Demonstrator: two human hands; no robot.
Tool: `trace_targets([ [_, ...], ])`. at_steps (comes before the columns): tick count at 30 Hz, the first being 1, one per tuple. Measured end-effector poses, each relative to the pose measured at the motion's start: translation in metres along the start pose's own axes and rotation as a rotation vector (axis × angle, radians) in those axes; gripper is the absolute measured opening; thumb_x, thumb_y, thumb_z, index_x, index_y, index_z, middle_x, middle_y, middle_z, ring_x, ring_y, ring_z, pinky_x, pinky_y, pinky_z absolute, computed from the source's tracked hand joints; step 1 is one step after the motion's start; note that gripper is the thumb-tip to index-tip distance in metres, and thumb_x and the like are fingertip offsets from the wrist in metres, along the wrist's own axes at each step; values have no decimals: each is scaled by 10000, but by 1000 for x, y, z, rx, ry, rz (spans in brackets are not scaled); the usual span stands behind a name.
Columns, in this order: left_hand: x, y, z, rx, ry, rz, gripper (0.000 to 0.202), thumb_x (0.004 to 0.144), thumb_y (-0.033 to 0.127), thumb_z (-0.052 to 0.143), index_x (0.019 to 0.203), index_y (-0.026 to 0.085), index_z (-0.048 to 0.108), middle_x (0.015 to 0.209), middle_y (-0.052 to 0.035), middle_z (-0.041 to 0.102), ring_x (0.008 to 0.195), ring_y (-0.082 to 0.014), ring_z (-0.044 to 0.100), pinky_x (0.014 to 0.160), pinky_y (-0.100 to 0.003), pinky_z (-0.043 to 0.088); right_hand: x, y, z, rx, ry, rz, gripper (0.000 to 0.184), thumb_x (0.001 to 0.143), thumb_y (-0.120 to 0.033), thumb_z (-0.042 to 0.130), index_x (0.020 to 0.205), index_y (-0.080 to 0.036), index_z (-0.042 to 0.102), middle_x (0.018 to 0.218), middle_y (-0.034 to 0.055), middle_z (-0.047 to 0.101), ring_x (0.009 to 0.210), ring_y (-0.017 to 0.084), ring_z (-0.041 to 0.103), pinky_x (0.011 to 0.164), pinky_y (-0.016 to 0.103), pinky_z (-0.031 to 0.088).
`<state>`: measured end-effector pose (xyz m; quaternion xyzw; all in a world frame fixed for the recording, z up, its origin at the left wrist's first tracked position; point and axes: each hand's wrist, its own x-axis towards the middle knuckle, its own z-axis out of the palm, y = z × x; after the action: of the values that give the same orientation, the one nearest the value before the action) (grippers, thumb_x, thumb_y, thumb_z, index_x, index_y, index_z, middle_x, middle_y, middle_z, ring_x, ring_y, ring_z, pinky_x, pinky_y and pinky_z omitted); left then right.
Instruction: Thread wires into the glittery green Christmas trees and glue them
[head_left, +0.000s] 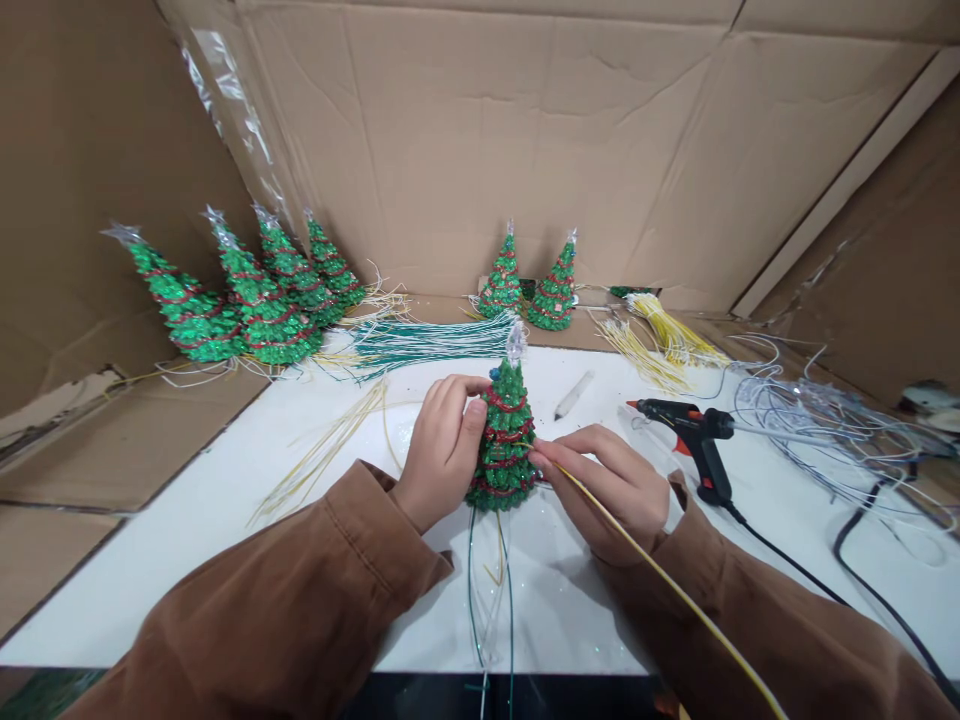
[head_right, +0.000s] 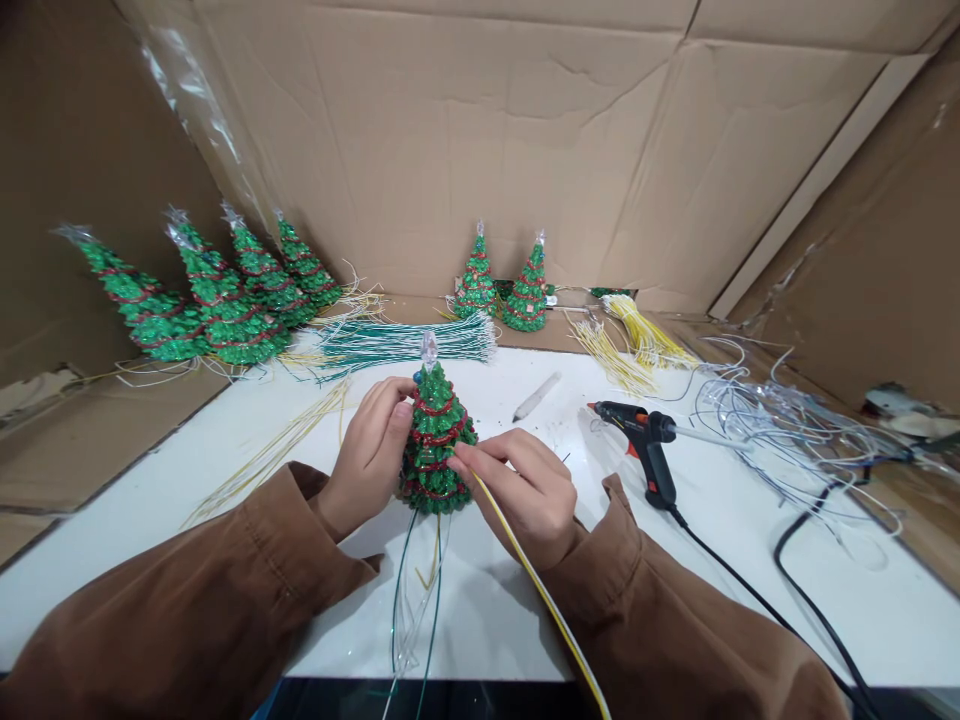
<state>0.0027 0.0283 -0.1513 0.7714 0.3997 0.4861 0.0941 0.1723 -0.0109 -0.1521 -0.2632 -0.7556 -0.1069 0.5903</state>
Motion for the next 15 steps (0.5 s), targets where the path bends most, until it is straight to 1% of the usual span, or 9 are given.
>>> trace_targets([
  [2,-1,-1,0,-43,-28,-14,296,963,355,281,1026,177,510,1018,-86,593,990,-204,526,872,-362,404,-1,0,0,18,-24,-16,221,778,-31,646,946,-173,667,711,64,650,608,144,589,499,273,497],
  [5,-2,-2,0,-150,-118,-69,362,942,442,317,1117,169,480,1079,-98,595,988,-216,543,858,-362,412,-4,4,2,38,-77,-56,217,769,-28,652,946,-154,661,727,77,651,633,150,594,526,278,507],
  [8,-1,-1,0,-272,-206,-133,364,932,459,353,1131,177,468,1018,-63,605,921,-195,556,823,-326,421,-9,7,5,55,-120,-58,192,776,-46,647,944,-139,656,735,88,647,644,156,581,545,290,502],
  [11,3,0,-1,-369,-256,-171,319,938,434,360,1069,177,495,937,-29,591,870,-163,545,801,-280,414,-11,6,8,81,-141,44,155,797,-50,617,919,-137,658,753,85,643,663,152,586,571,280,507],
  [15,5,1,-2,-437,-282,-194,321,924,440,396,1057,174,516,965,-23,587,894,-156,530,820,-261,396,-9,3,9,160,-113,297,103,803,-82,625,864,-165,620,738,45,643,666,137,617,599,253,522],
])
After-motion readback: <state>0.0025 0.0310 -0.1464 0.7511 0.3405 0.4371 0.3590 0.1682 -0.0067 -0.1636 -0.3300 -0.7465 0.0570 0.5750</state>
